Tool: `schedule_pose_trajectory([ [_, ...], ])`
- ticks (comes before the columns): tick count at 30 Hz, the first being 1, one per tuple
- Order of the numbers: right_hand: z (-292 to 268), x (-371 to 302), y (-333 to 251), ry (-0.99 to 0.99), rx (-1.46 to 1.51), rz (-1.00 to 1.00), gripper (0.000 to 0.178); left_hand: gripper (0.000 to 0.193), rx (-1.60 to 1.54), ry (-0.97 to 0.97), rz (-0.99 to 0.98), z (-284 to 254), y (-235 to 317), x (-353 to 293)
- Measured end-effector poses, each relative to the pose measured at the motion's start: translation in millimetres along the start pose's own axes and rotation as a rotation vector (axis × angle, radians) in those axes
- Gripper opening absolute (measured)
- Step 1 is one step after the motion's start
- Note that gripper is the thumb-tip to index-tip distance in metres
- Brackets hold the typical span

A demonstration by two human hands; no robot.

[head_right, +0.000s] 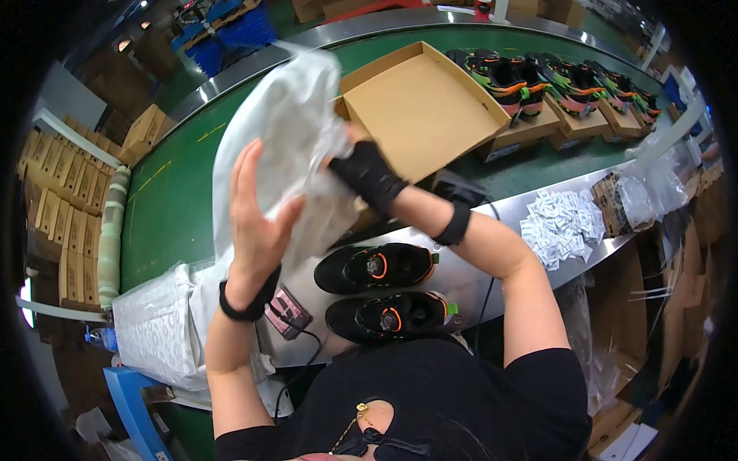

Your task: Pack athletic shoes into cardboard boxes with tissue paper on a manufacturing assembly line.

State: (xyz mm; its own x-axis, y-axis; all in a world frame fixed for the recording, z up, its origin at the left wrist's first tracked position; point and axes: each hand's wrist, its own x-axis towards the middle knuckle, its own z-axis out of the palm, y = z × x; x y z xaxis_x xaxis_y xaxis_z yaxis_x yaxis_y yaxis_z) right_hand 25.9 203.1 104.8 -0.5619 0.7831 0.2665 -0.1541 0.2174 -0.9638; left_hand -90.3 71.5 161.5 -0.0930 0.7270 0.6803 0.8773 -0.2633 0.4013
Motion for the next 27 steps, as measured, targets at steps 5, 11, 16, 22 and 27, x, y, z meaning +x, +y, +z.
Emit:
schedule_pose_trajectory([
  [5, -40.7, 21.2, -14.7, 0.2, -0.064, 0.024, 0.051, 0.072, 0.256, -0.212, -0.274, -45.6, -30.6, -70.1],
  [11, -112.6, 69.5, 11.2, 0.488, -0.47, -0.225, 0.051, 0.067, 0.089, -0.252, -0.367, -97.6, -20.0, -70.0],
  [16, -220.7, 104.1, -6.6, 0.801, -0.843, -0.38, 0.052, 0.072, 0.395, -0.508, -0.482, -72.3, -88.5, -107.5],
  [22, -358.2, 69.3, -4.7, 0.958, -0.92, -0.36, 0.057, 0.09, 0.561, -0.387, -0.818, -51.7, -164.9, -121.5],
  [27, -328.6, 58.8, -43.0, 1.037, -1.51, -0.572, 0.05, 0.095, -0.453, -0.206, -1.457, -14.0, -208.0, -113.3],
])
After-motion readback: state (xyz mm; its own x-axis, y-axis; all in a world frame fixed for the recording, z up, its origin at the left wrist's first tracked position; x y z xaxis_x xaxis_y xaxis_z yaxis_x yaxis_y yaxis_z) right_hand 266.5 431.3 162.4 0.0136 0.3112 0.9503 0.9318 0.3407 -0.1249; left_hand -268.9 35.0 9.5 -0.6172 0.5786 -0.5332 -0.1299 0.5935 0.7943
